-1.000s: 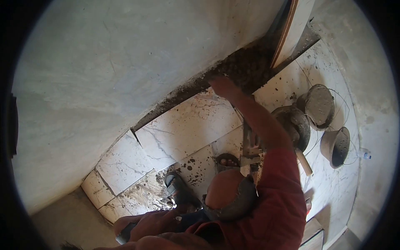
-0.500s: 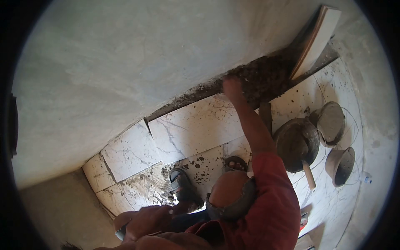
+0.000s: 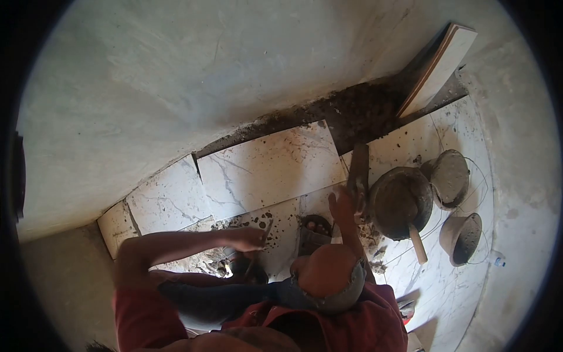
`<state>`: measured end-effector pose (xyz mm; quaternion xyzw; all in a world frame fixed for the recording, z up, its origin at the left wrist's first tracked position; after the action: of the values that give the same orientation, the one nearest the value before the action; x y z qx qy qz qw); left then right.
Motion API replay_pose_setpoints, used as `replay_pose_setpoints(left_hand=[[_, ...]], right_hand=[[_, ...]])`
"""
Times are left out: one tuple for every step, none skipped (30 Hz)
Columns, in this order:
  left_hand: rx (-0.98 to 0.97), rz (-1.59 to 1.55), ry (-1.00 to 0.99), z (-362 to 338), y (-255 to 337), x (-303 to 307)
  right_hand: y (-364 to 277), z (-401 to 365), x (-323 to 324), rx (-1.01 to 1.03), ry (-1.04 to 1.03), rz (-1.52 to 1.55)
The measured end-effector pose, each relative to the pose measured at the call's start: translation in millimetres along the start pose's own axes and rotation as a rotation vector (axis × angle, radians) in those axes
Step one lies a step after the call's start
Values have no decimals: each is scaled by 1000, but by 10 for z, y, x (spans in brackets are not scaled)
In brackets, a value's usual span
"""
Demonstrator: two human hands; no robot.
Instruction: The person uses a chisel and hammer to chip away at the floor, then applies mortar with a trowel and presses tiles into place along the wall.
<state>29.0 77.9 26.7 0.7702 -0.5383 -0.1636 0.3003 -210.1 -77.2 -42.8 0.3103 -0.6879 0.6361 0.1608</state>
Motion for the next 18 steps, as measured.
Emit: replay_pose_setpoints(left_hand=[[-40, 113, -48, 359, -159, -76], [-48, 114, -48, 658, -322, -154], [-16, 81, -25, 927, -496, -244], [18, 45, -1, 1091, -597, -311], [12, 34, 3, 1162, -593, -363], [30, 41, 87, 1214, -612, -382], [55, 42, 177, 1246, -639, -386], [62, 12, 189, 1282, -684, -487], [64, 98, 279, 1297, -720, -503], [71, 188, 367, 1280, -737, -493], [86, 165, 377, 1235, -735, -512], [74, 184, 403, 1184, -716, -504], [66, 204, 430, 1133, -708, -488], [91, 184, 439, 1140, -759, -506], [128, 206, 431, 1166, -818, -539], [161, 232, 420, 1159, -894, -561], [176, 224, 419, 1091, -979, -552], [133, 312, 384, 1033, -1026, -557]], right_hand=[[61, 54, -36, 2, 3, -4], [110, 139, -43, 34, 59, -41], [129, 209, -11, 65, 113, -80], [111, 275, 20, 67, 112, -87], [66, 347, 10, 73, 52, -118], [26, 377, -30, 81, -17, -150], [20, 397, -51, 95, -40, -156], [52, 392, -88, 84, -90, -214], [76, 402, -128, 78, -137, -269], [35, 413, -132, 94, -162, -267], [-20, 410, -115, 106, -199, -310], [-34, 412, -120, 120, -235, -350], [11, 406, -113, 153, -227, -328], [93, 431, -143, 170, -253, -317], [179, 461, -154, 185, -236, -349], [237, 469, -194, 198, -212, -380], [155, 435, -179, 251, -178, -387], [152, 429, -229, 248, -184, -382]])
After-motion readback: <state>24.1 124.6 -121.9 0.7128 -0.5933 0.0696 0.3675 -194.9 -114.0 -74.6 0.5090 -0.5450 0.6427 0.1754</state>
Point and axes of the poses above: each hand's wrist, its own z-axis towards the middle knuckle, its own x-axis out of the back of the hand, y = z × x, the point moved 8 cm from there along z, towards the middle knuckle, and after that the axes turned 14 degrees about z, right-handed, at the moved point
